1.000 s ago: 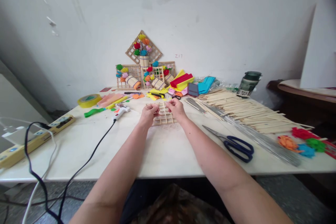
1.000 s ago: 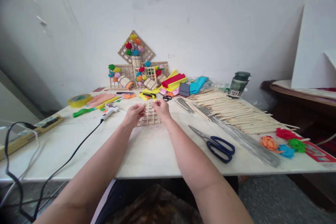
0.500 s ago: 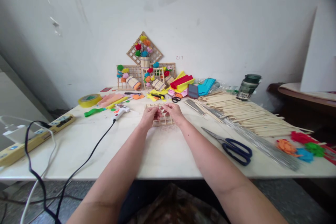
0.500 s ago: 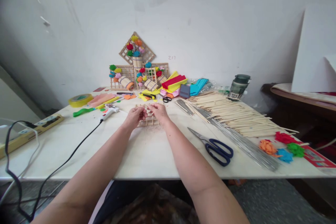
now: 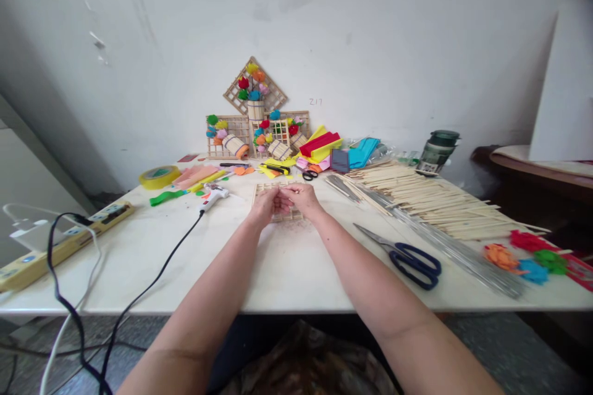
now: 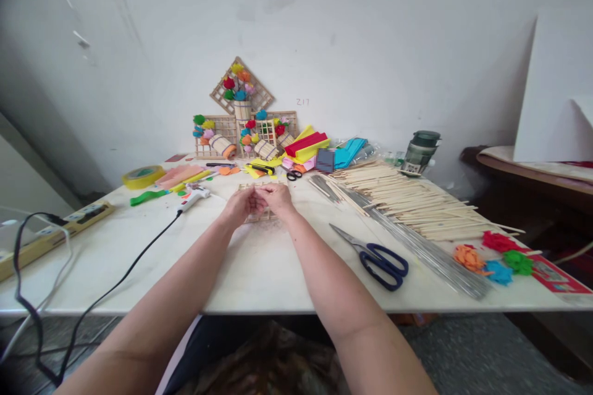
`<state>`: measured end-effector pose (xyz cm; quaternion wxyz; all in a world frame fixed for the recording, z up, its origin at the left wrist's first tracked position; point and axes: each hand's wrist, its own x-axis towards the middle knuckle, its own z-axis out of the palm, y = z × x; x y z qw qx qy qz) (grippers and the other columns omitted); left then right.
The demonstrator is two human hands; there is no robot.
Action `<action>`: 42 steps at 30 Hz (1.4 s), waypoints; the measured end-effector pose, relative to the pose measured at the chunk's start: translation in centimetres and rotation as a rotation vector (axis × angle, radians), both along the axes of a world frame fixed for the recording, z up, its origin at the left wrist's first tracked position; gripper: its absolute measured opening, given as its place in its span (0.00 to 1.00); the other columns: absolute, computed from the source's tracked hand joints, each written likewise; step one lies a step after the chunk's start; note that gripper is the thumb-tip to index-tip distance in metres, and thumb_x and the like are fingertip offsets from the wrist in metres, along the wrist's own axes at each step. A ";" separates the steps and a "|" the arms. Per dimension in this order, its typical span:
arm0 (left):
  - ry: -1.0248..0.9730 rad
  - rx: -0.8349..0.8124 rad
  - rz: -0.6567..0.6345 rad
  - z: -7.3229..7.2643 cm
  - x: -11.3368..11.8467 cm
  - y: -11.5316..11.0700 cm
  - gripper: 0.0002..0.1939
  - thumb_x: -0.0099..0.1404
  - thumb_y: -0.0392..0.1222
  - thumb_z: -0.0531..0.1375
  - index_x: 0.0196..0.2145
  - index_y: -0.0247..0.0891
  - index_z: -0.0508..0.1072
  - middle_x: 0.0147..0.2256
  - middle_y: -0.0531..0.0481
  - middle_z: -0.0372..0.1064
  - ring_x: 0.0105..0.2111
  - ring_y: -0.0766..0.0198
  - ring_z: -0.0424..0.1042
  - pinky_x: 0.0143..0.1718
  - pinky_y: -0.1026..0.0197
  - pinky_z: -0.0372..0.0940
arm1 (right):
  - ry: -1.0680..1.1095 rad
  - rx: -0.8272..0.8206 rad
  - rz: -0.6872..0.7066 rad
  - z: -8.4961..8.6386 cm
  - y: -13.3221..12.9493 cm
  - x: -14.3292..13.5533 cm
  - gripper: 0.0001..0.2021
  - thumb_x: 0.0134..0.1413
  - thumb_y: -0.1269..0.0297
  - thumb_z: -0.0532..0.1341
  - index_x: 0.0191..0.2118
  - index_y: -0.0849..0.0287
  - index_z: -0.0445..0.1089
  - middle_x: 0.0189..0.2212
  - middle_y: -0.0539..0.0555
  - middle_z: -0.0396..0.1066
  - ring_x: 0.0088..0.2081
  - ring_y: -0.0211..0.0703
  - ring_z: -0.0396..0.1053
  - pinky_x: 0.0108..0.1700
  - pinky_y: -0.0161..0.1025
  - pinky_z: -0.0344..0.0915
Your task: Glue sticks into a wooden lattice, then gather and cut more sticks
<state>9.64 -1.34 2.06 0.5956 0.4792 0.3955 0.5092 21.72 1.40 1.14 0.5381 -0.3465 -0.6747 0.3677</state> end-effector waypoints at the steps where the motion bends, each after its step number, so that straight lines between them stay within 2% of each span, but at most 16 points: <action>1: -0.006 -0.016 -0.024 0.1 0.1 0.0 0.24 0.60 0.56 0.50 0.23 0.31 0.71 0.19 0.44 0.70 0.16 0.66 0.67 0.19 0.64 0.62 | -0.040 0.038 -0.047 0.0 0.1 0.1 0.07 0.41 0.62 0.59 0.24 0.59 0.72 0.23 0.49 0.70 0.27 0.38 0.65 0.32 0.35 0.61; 3: -0.001 -0.048 -0.059 0.4 0.2 -0.1 0.28 0.60 0.59 0.47 0.25 0.31 0.72 0.21 0.42 0.71 0.18 0.64 0.68 0.21 0.63 0.63 | -0.091 0.058 -0.133 -0.1 0.3 0.4 0.08 0.43 0.61 0.57 0.23 0.58 0.70 0.22 0.49 0.69 0.27 0.38 0.64 0.31 0.34 0.60; 5: 0.040 -0.057 -0.032 0.6 0.3 -0.2 0.29 0.59 0.61 0.47 0.27 0.31 0.73 0.23 0.41 0.72 0.20 0.63 0.70 0.23 0.63 0.64 | -0.087 0.005 -0.191 -0.1 0.6 0.7 0.10 0.46 0.60 0.54 0.22 0.57 0.68 0.20 0.48 0.68 0.25 0.37 0.63 0.29 0.33 0.59; 7: 0.092 -0.026 0.082 0.6 0.2 -0.1 0.28 0.58 0.61 0.49 0.26 0.32 0.73 0.22 0.42 0.71 0.20 0.63 0.69 0.23 0.63 0.64 | -0.077 -0.064 -0.220 0.0 0.9 1.1 0.13 0.48 0.60 0.50 0.20 0.57 0.65 0.18 0.47 0.66 0.23 0.36 0.62 0.28 0.33 0.58; 9: 0.135 0.031 0.238 0.4 -0.1 0.1 0.25 0.58 0.59 0.51 0.20 0.33 0.70 0.19 0.45 0.68 0.17 0.66 0.66 0.21 0.64 0.63 | -0.134 -0.100 -0.221 0.3 1.1 1.7 0.15 0.49 0.61 0.49 0.17 0.58 0.63 0.15 0.47 0.63 0.20 0.35 0.60 0.26 0.33 0.57; 12: 0.185 0.109 0.437 0.1 -0.4 0.6 0.22 0.59 0.54 0.53 0.15 0.36 0.62 0.14 0.53 0.60 0.13 0.71 0.58 0.16 0.67 0.59 | -0.288 -0.126 -0.114 1.6 0.9 3.4 0.15 0.44 0.61 0.56 0.12 0.59 0.60 0.10 0.48 0.59 0.17 0.34 0.56 0.24 0.33 0.54; 14: 0.216 0.147 0.485 -0.1 -0.5 0.8 0.19 0.59 0.50 0.53 0.16 0.37 0.60 0.14 0.55 0.57 0.13 0.72 0.56 0.15 0.69 0.57 | -0.262 -0.186 0.095 2.9 0.4 5.4 0.13 0.39 0.61 0.61 0.12 0.60 0.63 0.11 0.49 0.61 0.17 0.34 0.57 0.24 0.33 0.55; 16: 0.239 0.179 0.470 -0.2 -0.2 0.8 0.16 0.59 0.48 0.53 0.18 0.37 0.59 0.15 0.56 0.57 0.14 0.73 0.57 0.15 0.69 0.58 | 0.053 -0.176 0.309 4.3 -0.2 7.6 0.10 0.39 0.58 0.62 0.21 0.61 0.69 0.20 0.53 0.69 0.21 0.36 0.61 0.25 0.34 0.58; 17: 0.248 0.189 0.456 -0.2 -0.1 0.8 0.14 0.58 0.47 0.54 0.20 0.37 0.60 0.16 0.56 0.58 0.14 0.73 0.58 0.15 0.70 0.58 | 0.302 -0.116 0.281 4.9 -0.4 8.7 0.12 0.41 0.55 0.61 0.23 0.60 0.69 0.22 0.53 0.70 0.21 0.36 0.61 0.24 0.34 0.57; 20: 0.250 0.212 0.390 -0.4 0.6 0.7 0.10 0.56 0.46 0.57 0.28 0.37 0.62 0.20 0.57 0.62 0.16 0.73 0.59 0.16 0.70 0.59 | 0.608 -0.064 0.213 5.3 -0.4 10.3 0.16 0.49 0.49 0.53 0.26 0.55 0.68 0.24 0.52 0.70 0.20 0.34 0.57 0.21 0.31 0.54; 22: 0.256 0.243 0.338 -0.5 0.9 0.7 0.13 0.55 0.48 0.58 0.32 0.37 0.64 0.21 0.56 0.63 0.17 0.73 0.60 0.16 0.70 0.59 | 0.818 -0.157 0.310 4.8 0.0 9.7 0.13 0.47 0.52 0.56 0.24 0.55 0.65 0.22 0.49 0.68 0.20 0.33 0.56 0.19 0.31 0.53; 25: 0.284 0.301 0.310 -0.7 0.9 0.6 0.16 0.52 0.52 0.59 0.28 0.36 0.64 0.20 0.56 0.62 0.16 0.74 0.60 0.17 0.69 0.59 | 0.787 -0.346 0.486 3.9 0.2 7.3 0.07 0.41 0.63 0.62 0.23 0.59 0.62 0.19 0.47 0.64 0.19 0.31 0.58 0.19 0.29 0.54; 28: 0.310 0.344 0.319 -0.7 0.7 0.5 0.18 0.51 0.54 0.59 0.22 0.36 0.63 0.17 0.57 0.60 0.15 0.73 0.59 0.17 0.69 0.57 | 0.696 -0.360 0.589 3.6 -0.3 5.2 0.08 0.40 0.67 0.60 0.22 0.59 0.59 0.17 0.46 0.62 0.19 0.32 0.59 0.19 0.30 0.56; 32: 0.286 0.366 0.303 -0.6 0.4 0.3 0.18 0.51 0.53 0.60 0.20 0.35 0.64 0.15 0.57 0.59 0.16 0.73 0.59 0.18 0.69 0.57 | 0.623 -0.375 0.660 3.2 -0.9 4.4 0.09 0.40 0.67 0.59 0.21 0.59 0.55 0.18 0.46 0.62 0.19 0.33 0.59 0.21 0.31 0.57; 37: 0.253 0.419 0.253 -0.3 0.6 0.0 0.16 0.51 0.52 0.61 0.23 0.34 0.69 0.16 0.56 0.59 0.17 0.73 0.59 0.19 0.68 0.57 | 0.546 -0.352 0.631 2.0 -0.5 3.8 0.08 0.42 0.65 0.60 0.25 0.59 0.59 0.19 0.46 0.63 0.20 0.33 0.61 0.22 0.32 0.59; 42: 0.219 0.450 0.258 0.1 0.8 -0.4 0.16 0.52 0.51 0.60 0.26 0.33 0.71 0.19 0.55 0.61 0.19 0.72 0.59 0.21 0.68 0.59 | 0.448 -0.312 0.510 1.1 -0.2 3.1 0.08 0.41 0.63 0.63 0.29 0.61 0.66 0.20 0.47 0.63 0.20 0.32 0.61 0.22 0.32 0.60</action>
